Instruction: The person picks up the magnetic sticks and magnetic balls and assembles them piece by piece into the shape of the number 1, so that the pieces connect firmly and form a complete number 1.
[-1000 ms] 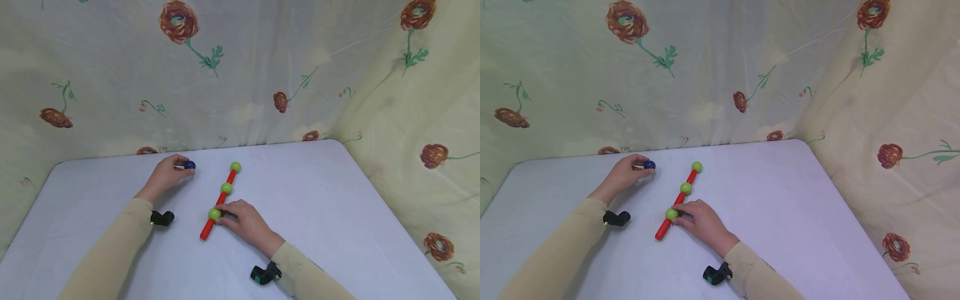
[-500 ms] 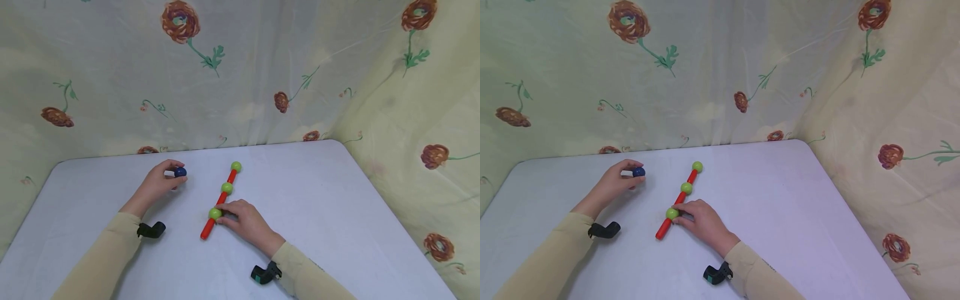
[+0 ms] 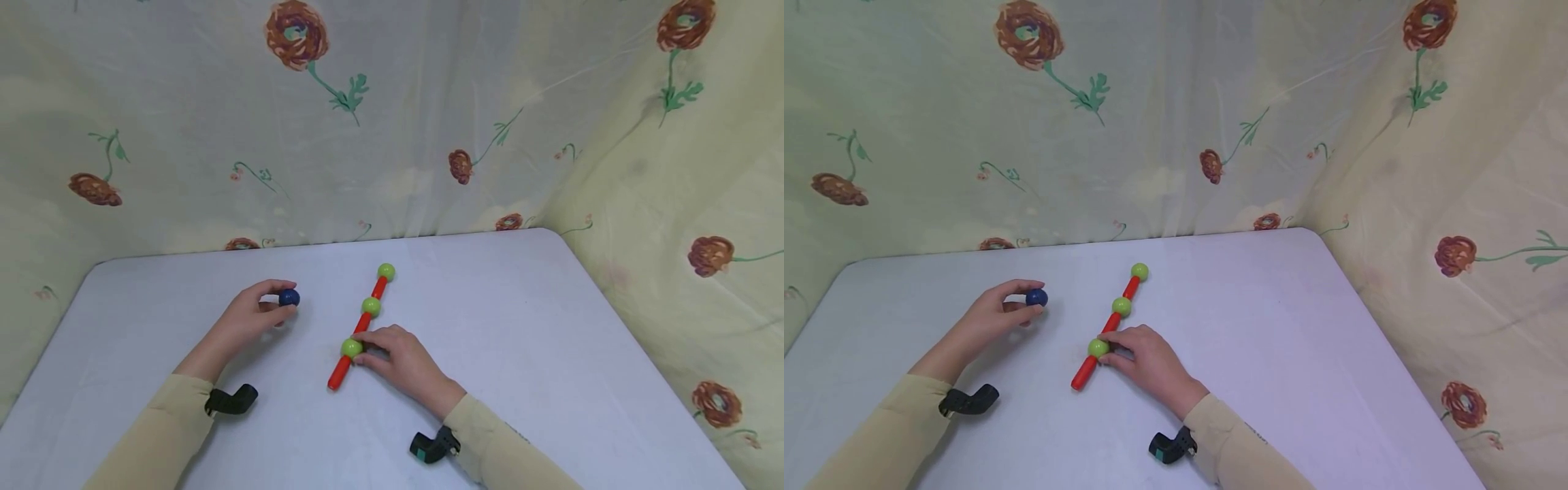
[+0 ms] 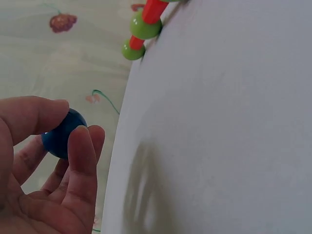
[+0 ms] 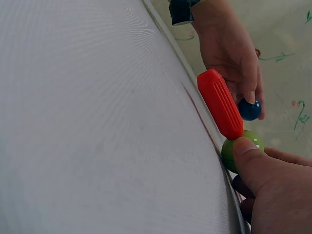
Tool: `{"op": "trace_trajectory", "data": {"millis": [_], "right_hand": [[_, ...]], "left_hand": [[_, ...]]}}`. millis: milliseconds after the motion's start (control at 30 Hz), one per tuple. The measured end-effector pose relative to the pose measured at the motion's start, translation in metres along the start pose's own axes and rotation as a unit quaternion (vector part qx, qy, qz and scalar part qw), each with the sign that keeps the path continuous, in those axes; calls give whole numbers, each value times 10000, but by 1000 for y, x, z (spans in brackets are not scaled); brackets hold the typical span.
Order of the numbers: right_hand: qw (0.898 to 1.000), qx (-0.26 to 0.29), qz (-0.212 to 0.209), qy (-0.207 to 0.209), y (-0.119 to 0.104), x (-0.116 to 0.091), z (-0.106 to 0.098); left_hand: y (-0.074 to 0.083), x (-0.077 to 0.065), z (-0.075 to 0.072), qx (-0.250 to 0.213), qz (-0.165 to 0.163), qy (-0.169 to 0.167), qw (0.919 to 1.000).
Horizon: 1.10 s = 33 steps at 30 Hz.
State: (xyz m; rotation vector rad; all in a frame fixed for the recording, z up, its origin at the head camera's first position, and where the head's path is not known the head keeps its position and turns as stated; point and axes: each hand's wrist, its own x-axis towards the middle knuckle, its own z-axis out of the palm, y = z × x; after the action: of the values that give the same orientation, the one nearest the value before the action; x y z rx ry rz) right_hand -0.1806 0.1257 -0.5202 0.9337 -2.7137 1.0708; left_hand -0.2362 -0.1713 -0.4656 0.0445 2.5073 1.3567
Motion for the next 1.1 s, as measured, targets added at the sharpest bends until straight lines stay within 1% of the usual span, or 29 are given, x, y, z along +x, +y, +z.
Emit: {"op": "trace_trajectory", "data": {"millis": [133, 333, 500, 767, 900, 1100], "right_hand": [[10000, -2, 21, 11, 0, 0, 0], [10000, 26, 93, -13, -1, 0, 1], [10000, -21, 73, -19, -1, 0, 1], [9999, -93, 128, 1, -2, 1, 1], [9999, -90, 137, -22, -2, 1, 1], [9998, -102, 146, -20, -2, 1, 0]], "left_hand": [[-1, -9, 0, -12, -26, 7, 10000], [-2, -23, 2, -57, -44, -71, 9999], [-5, -34, 7, -260, 35, -143, 9996], [-12, -51, 17, -258, 66, -171, 9995], [-12, -60, 20, -233, 21, -172, 9996], [-12, -71, 29, -287, -142, -130, 9994]]}}
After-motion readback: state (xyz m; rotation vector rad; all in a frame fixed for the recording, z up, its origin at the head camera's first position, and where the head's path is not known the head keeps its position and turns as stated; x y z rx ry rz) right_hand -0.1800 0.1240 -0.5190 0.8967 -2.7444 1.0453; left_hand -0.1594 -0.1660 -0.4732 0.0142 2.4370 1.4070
